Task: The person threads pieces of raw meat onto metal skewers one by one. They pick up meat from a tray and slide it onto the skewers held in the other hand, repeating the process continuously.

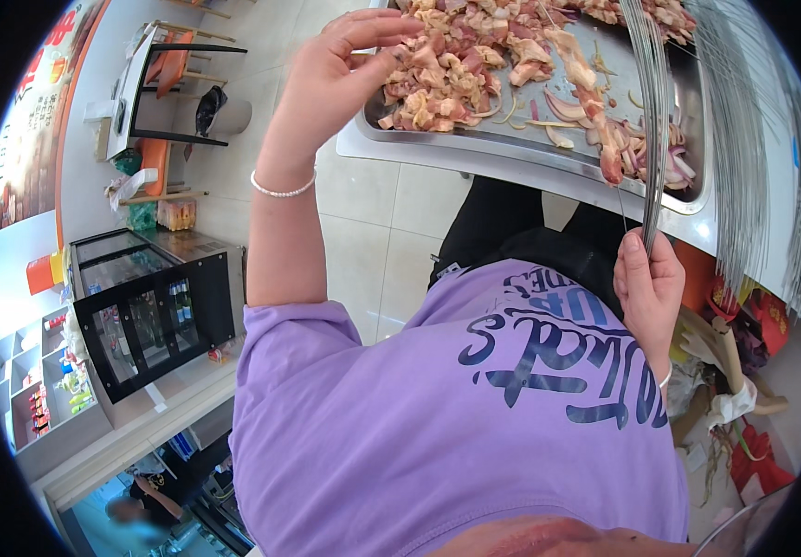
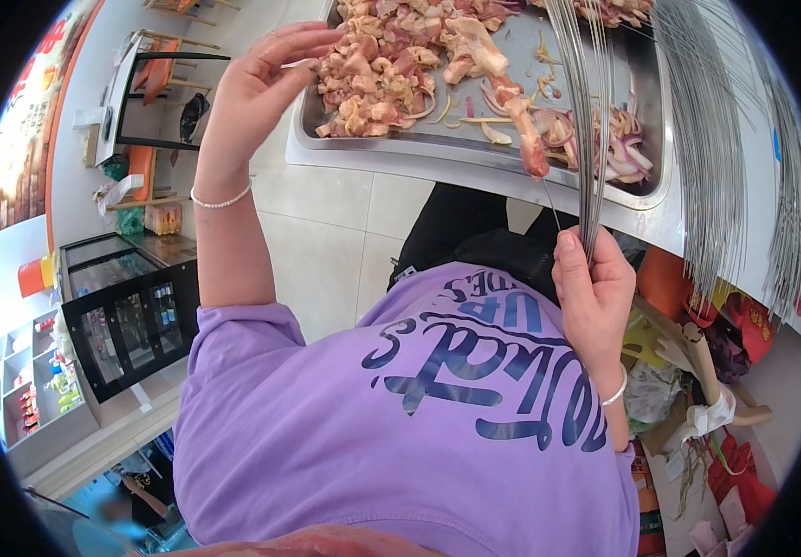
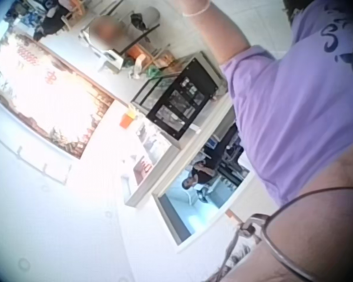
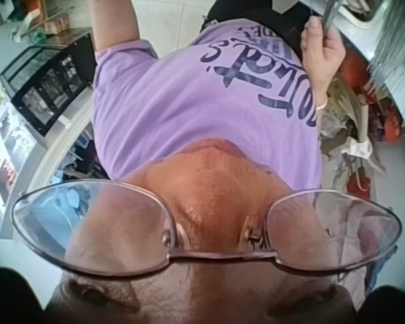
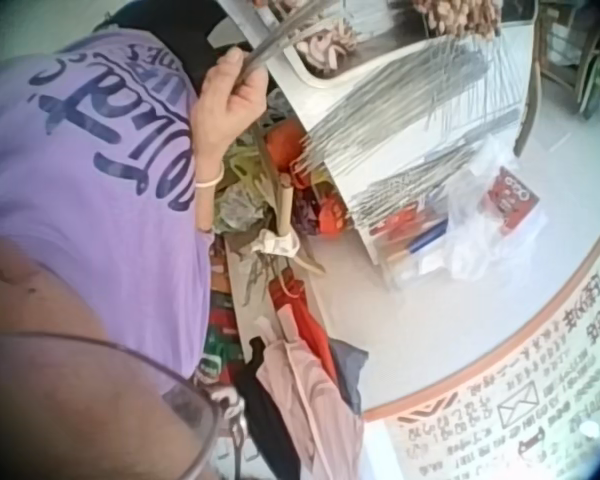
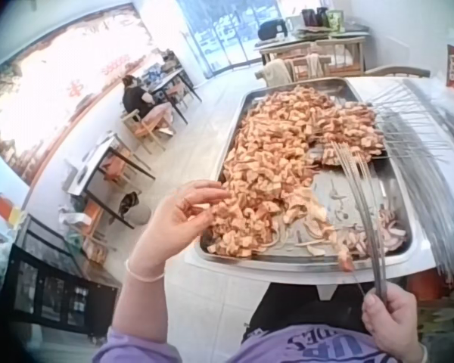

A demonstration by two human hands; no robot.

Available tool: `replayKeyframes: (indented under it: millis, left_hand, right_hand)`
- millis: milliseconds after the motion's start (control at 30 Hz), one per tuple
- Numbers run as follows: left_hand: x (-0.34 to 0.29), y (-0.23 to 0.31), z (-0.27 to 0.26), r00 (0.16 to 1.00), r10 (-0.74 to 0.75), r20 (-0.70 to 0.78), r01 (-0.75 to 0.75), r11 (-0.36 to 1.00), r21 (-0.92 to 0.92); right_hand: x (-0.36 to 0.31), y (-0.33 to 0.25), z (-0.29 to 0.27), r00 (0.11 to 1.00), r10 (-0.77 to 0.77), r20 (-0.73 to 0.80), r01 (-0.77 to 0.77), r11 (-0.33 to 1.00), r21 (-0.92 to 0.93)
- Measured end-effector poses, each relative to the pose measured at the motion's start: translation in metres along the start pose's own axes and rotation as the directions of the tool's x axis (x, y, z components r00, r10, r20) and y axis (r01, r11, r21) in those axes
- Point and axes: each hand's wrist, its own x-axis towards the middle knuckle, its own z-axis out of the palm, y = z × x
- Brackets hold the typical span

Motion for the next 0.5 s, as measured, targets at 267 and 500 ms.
replayKeyframes:
  millis: [267, 500]
  left_hand:
    - [0.005, 0.018, 0.036, 0.974, -0.053, 0.221, -0.028, 0.936, 0.352]
    - [0.019, -0.01, 0.067, 0.964, 0.037, 0.263, -0.214, 0.696, 0.686]
  right_hand:
    - [0.003, -0.001, 0.002, 1.0, 0.013, -0.003, -0.012, 1.0, 0.02]
    - [-0.001, -0.003, -0.002, 1.0, 0.013, -0.005, -0.013, 0.999, 0.05]
